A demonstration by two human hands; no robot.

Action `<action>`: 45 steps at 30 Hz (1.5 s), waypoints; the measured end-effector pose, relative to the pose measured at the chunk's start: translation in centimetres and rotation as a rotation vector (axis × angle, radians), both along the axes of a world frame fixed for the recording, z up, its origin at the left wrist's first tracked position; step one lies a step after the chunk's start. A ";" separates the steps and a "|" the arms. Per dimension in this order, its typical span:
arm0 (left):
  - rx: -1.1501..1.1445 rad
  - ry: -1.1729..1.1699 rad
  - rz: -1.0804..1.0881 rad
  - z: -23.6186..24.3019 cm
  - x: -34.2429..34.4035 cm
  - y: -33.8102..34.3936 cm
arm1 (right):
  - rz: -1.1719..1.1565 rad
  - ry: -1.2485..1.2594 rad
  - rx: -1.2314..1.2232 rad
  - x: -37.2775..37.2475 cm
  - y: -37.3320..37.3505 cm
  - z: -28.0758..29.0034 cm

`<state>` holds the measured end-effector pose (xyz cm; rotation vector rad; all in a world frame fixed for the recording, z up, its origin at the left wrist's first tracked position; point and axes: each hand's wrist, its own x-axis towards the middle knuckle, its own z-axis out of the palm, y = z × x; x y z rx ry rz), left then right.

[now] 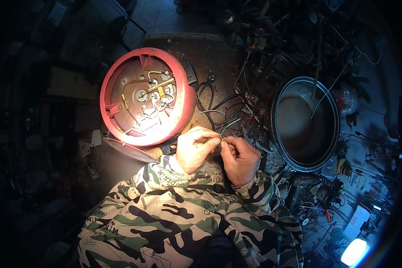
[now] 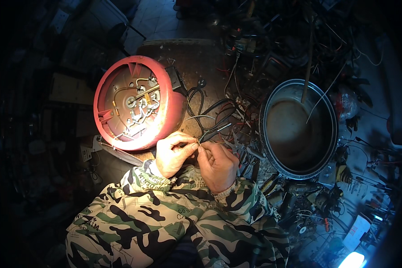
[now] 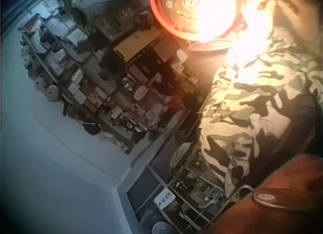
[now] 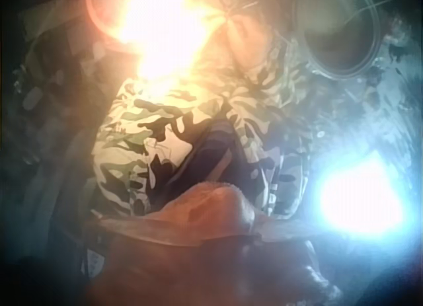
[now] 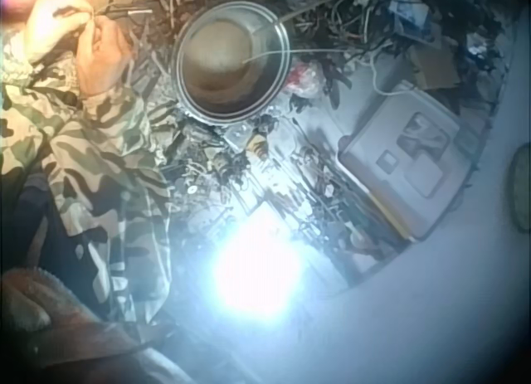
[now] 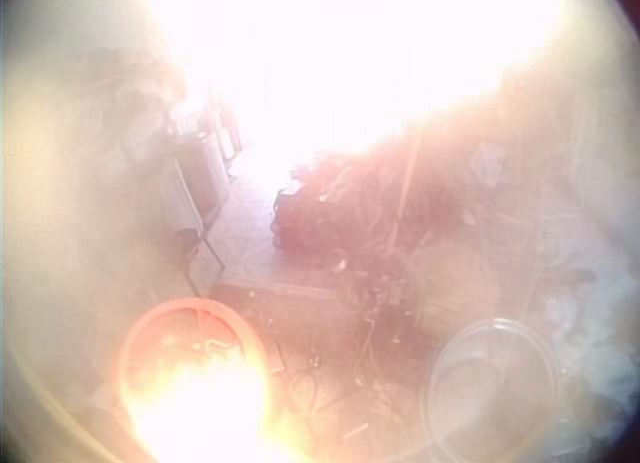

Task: The person sits on the floor and uses pliers to strip insulation from small wires. They twist the exposed wire ends together and continue stripping and twisting additional wires.

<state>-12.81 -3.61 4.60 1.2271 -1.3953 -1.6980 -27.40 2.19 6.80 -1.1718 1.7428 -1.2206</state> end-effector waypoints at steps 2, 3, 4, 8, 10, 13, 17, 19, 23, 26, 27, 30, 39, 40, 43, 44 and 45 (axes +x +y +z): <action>0.049 0.002 -0.014 0.2 0.1 -0.1 | -0.001 0.012 -0.005 0.0 -0.1 0.0; 0.047 0.005 -0.015 0.1 0.1 -0.1 | 0.001 0.017 -0.009 -0.1 0.0 -0.1; 0.046 0.008 -0.017 0.1 0.1 0.0 | 0.003 0.023 -0.013 -0.1 0.0 -0.1; 0.045 0.007 -0.025 -0.1 0.2 -0.1 | 0.002 0.029 -0.034 -0.1 -0.1 -0.1; 0.068 0.006 -0.024 0.0 0.1 -0.1 | -0.002 0.037 -0.051 -0.1 -0.1 -0.1; 0.092 0.019 0.018 0.3 -0.2 -0.1 | -0.010 0.062 -0.066 -0.1 -0.2 0.2; 0.168 0.053 0.019 -0.2 0.3 0.0 | -0.013 0.324 -0.197 -0.1 -0.2 -0.7; 0.170 0.062 0.030 0.2 -0.1 0.0 | -0.025 0.453 -0.305 -0.2 -0.3 -1.3; 0.189 0.089 0.036 0.2 -0.3 0.1 | -0.001 0.522 -0.397 -0.4 -0.5 -1.9; 0.182 0.088 0.036 0.3 -0.3 0.1 | 0.003 0.541 -0.414 -0.4 -0.5 -1.9; 0.184 0.092 0.037 0.2 -0.3 0.2 | 0.000 0.540 -0.419 -0.3 -0.6 -1.8; 0.188 0.103 0.039 0.1 -0.2 0.2 | -0.005 0.539 -0.428 -0.2 -0.6 -1.8; 0.203 0.115 0.013 -0.3 0.2 0.2 | -0.019 0.512 -0.429 0.0 -0.5 -1.9; 0.198 0.110 0.011 -0.3 0.2 0.2 | -0.018 0.511 -0.430 0.0 -0.5 -1.9; 0.171 0.097 0.023 0.1 -0.1 0.2 | -0.020 0.506 -0.426 0.1 -0.5 -1.9; 0.160 0.093 0.030 0.2 -0.2 0.2 | -0.020 0.509 -0.423 0.1 -0.5 -1.9; 0.153 0.082 0.020 0.2 -0.1 0.2 | -0.020 0.513 -0.419 0.1 -0.5 -1.9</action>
